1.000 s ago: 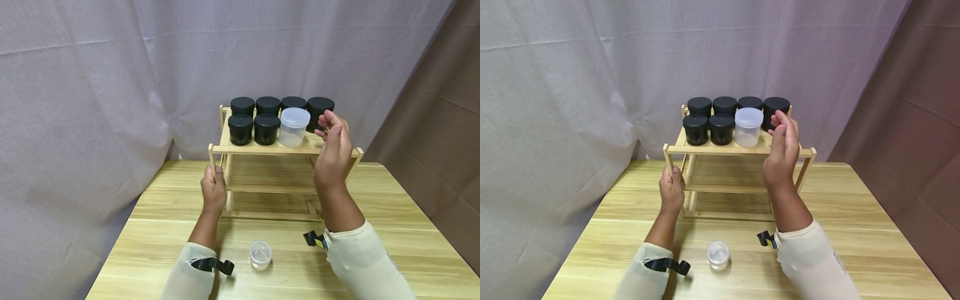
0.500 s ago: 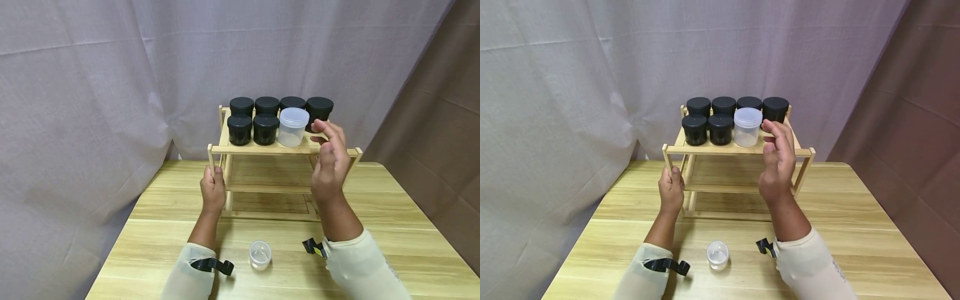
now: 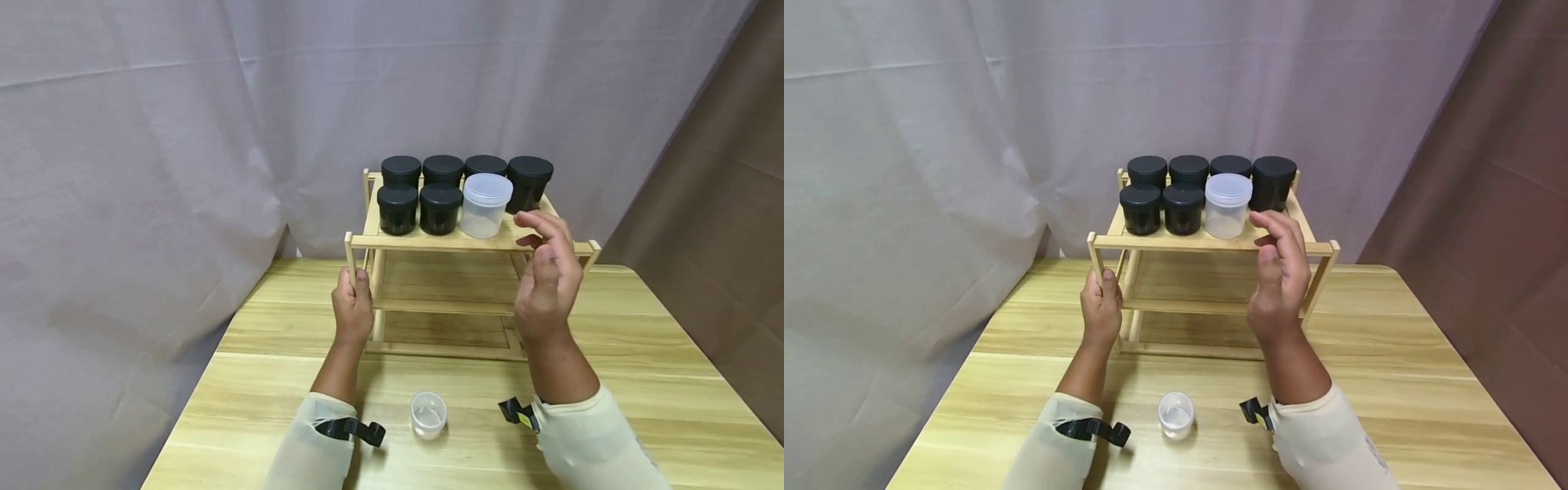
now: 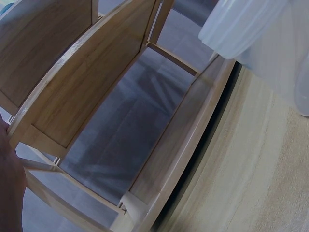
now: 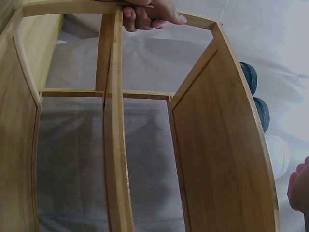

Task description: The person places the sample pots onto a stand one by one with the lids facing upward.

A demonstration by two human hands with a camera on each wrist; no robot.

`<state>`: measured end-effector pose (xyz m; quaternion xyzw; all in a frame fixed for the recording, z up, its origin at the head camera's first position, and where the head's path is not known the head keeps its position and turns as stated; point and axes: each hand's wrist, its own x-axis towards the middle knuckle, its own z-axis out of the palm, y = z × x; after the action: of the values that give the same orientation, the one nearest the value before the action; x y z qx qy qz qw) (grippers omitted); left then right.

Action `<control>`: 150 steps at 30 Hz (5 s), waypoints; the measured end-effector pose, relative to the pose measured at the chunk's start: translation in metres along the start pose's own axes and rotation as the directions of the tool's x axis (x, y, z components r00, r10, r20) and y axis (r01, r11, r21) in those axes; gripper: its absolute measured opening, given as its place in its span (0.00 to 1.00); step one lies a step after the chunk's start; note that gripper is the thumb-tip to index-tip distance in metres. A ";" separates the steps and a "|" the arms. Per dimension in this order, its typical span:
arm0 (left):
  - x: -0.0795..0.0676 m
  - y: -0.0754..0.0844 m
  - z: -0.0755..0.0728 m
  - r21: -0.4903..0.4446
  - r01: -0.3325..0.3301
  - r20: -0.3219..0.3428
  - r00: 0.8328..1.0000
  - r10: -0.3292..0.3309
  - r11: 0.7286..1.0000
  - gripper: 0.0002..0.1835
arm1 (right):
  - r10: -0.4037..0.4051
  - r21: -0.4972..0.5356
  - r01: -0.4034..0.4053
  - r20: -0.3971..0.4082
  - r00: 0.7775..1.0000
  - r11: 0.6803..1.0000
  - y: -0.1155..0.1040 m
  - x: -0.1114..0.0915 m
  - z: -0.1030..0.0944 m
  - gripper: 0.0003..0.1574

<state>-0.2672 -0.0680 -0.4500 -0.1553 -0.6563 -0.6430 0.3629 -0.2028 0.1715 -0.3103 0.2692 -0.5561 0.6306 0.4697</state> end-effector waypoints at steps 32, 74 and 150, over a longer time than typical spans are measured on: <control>-0.001 0.001 0.001 0.015 0.032 -0.018 0.999 -0.031 0.999 0.17 | -0.026 0.187 0.034 -0.047 0.999 0.982 0.003 -0.025 -0.005 0.25; 0.002 0.003 0.002 0.020 0.035 -0.009 0.999 -0.035 0.999 0.15 | 0.069 0.017 -0.115 0.710 0.701 0.993 0.009 -0.035 -0.043 0.19; 0.000 0.006 0.002 0.025 0.053 -0.034 0.998 -0.052 0.998 0.13 | 0.502 -0.646 -0.358 0.757 -0.419 0.674 0.062 -0.099 -0.021 0.51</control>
<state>-0.2641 -0.0658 -0.4455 -0.1226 -0.6622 -0.6463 0.3588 -0.2130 0.1661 -0.4287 0.3663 -0.7849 0.3003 -0.3995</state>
